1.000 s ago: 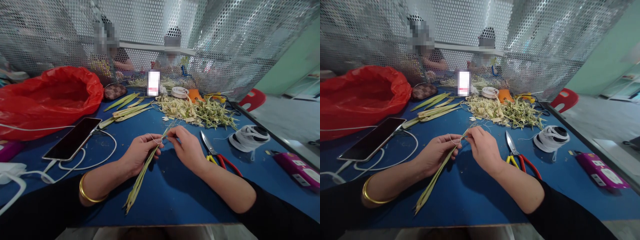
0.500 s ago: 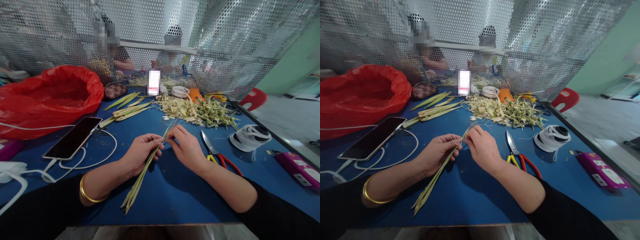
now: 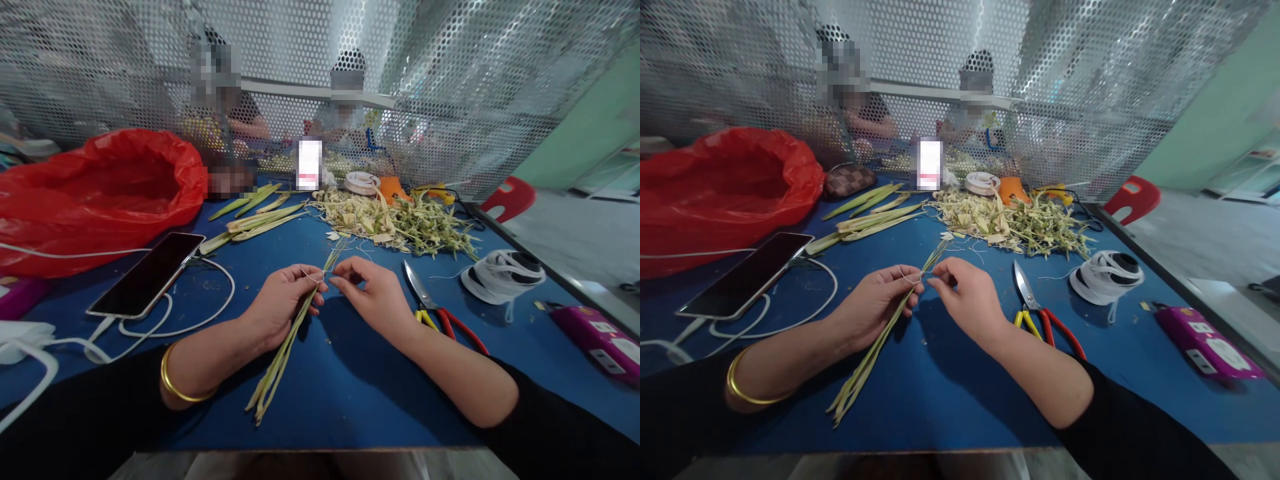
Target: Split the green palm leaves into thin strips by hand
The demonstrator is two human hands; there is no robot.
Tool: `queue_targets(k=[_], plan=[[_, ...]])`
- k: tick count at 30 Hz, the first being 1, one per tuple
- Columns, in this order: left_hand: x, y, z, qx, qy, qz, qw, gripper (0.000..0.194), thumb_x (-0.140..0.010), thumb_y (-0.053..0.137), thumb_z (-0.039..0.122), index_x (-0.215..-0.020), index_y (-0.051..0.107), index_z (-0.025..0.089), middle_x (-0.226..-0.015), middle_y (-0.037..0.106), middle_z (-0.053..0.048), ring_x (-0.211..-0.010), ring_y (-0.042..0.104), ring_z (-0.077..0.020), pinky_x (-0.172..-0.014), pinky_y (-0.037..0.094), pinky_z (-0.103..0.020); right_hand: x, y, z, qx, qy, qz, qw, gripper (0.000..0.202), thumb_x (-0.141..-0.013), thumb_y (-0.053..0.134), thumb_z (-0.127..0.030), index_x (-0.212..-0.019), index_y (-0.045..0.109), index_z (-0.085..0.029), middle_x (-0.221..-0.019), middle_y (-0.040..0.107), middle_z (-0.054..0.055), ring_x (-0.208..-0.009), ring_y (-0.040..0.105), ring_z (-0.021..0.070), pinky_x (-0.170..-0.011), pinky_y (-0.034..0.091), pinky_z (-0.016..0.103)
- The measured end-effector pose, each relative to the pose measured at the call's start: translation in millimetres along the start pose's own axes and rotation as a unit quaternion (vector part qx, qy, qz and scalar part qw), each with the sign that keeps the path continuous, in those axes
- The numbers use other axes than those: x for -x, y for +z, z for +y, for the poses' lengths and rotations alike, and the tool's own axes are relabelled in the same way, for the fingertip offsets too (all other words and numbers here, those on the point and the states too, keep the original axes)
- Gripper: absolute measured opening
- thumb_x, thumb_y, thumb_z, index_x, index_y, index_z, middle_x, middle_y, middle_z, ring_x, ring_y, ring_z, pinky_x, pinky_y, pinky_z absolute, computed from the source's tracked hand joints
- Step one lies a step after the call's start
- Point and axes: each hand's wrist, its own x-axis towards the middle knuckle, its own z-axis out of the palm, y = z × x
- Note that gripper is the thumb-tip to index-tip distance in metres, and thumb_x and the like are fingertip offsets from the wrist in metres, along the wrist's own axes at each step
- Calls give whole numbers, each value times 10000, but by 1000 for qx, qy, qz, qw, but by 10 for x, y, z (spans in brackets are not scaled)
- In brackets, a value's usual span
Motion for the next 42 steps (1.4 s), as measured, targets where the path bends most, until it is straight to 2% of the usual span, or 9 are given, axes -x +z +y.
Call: queue_targets(k=[4, 8, 13, 16, 19, 23, 27, 35, 42], plan=[[6, -10, 3, 4, -3, -1, 1000, 69, -784, 601, 154, -824, 549, 135, -640, 586, 12, -465, 508, -53, -422, 419, -160, -24, 5, 39, -7, 16, 19, 1000, 74, -779, 608, -254, -816, 642, -201, -660, 532, -12, -612, 485, 123, -591, 382, 256], [9, 0, 5, 2, -6, -1, 1000, 67, -785, 601, 154, -823, 550, 135, -640, 588, 11, -463, 508, -52, -421, 418, -158, -46, 18, 48, -108, 112, 11, 988, 122, -730, 651, -289, -801, 646, -190, -613, 501, -32, -569, 465, 111, -556, 365, 254], [11, 20, 13, -10, -12, -4, 1000, 72, -781, 609, 167, -818, 556, 134, -635, 589, 8, -465, 515, -57, -414, 415, -157, -67, 25, 39, -377, 237, -45, 894, 216, -676, 696, -336, -786, 630, -163, -653, 560, -21, -579, 503, 91, -585, 402, 245], [8, 22, 17, -14, -15, -4, 1000, 74, -779, 611, 166, -817, 556, 133, -629, 588, 9, -462, 512, -58, -412, 415, -157, -75, 22, 29, -415, 268, -46, 868, 215, -651, 718, -332, -698, 604, -156, -615, 549, -27, -559, 500, 80, -568, 398, 230], [-1, 17, 20, -3, -17, -1, 1000, 63, -782, 604, 156, -810, 553, 132, -630, 586, 9, -460, 509, -54, -412, 415, -155, -71, 19, -4, -370, 236, -47, 897, 178, -693, 684, -318, -698, 602, -159, -585, 549, -28, -541, 497, 84, -566, 397, 240], [-5, 12, 22, 9, -13, 1, 1000, 53, -780, 597, 135, -806, 551, 129, -636, 580, 10, -461, 508, -52, -413, 414, -150, -34, 12, -61, -244, 109, -29, 963, 99, -758, 626, -251, -703, 603, -172, -619, 563, -17, -583, 534, 110, -604, 412, 270], [4, 10, 14, -5, -8, -6, 1000, 50, -780, 600, 148, -787, 557, 124, -621, 570, 12, -455, 502, -53, -411, 414, -152, 1, 6, -73, -207, 14, -1, 978, 69, -798, 587, -222, -740, 597, -186, -783, 610, 16, -646, 562, 122, -637, 440, 286], [12, 14, -19, -54, 2, 1, 999, 104, -762, 615, 203, -822, 582, 125, -648, 607, -5, -530, 557, -79, -510, 446, -181, -47, 32, -31, -290, 96, -58, 950, 125, -838, 525, -256, -757, 579, -177, -658, 622, -7, -621, 600, 119, -646, 463, 276], [57, -24, 15, -302, 105, 12, 947, 216, -722, 581, 195, -918, 665, 160, -794, 664, -27, -679, 594, -131, -633, 467, -239, -101, 23, 29, -312, 169, -41, 934, 139, -779, 571, -279, -688, 567, -175, -717, 642, 8, -698, 575, 123, -679, 427, 272]])
